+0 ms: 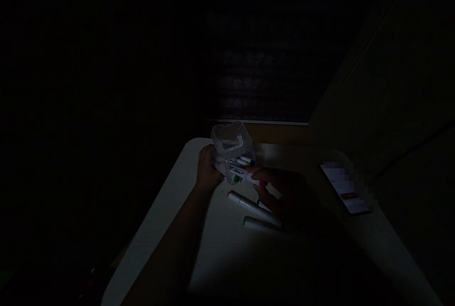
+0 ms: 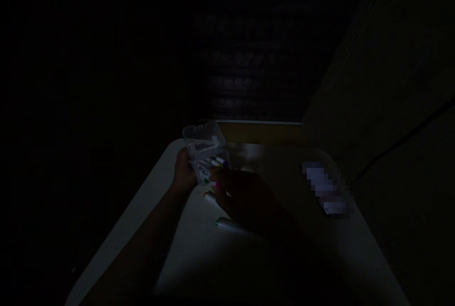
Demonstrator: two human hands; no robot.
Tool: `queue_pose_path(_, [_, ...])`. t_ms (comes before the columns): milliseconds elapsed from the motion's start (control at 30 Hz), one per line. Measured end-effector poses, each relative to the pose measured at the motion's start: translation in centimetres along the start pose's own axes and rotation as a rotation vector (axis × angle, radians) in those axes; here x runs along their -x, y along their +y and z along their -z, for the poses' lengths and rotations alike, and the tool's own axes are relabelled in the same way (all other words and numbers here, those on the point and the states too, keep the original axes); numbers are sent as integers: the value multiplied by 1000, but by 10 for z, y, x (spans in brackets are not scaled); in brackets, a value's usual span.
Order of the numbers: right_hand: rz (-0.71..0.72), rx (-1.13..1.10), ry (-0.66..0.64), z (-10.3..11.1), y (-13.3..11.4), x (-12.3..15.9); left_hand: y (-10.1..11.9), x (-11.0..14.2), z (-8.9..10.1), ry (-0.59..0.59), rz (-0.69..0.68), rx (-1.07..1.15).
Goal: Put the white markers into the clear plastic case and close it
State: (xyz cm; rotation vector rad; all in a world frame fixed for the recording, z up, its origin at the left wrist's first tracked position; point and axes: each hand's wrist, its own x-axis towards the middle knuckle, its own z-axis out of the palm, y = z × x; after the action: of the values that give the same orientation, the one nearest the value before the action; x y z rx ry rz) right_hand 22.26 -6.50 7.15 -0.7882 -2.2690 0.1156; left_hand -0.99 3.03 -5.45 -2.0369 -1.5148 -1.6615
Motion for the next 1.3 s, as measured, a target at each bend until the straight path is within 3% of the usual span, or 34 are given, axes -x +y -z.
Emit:
queue_pose_path(133, [68, 74, -114, -6, 5, -2, 2, -1, 1, 1, 31, 14])
queue_pose_path(333, [109, 36, -13, -7, 9, 1, 5, -2, 2, -9, 51, 32])
queue_pose_path(700, [86, -9, 30, 6, 9, -1, 6, -2, 3, -10, 58, 36])
queue_pose_path(967, [15, 67, -237, -2, 5, -8, 1, 1, -1, -7, 94, 12])
queue_pose_path(1300, [-112, 72, -393, 1, 3, -12, 4, -3, 2, 8, 33, 11])
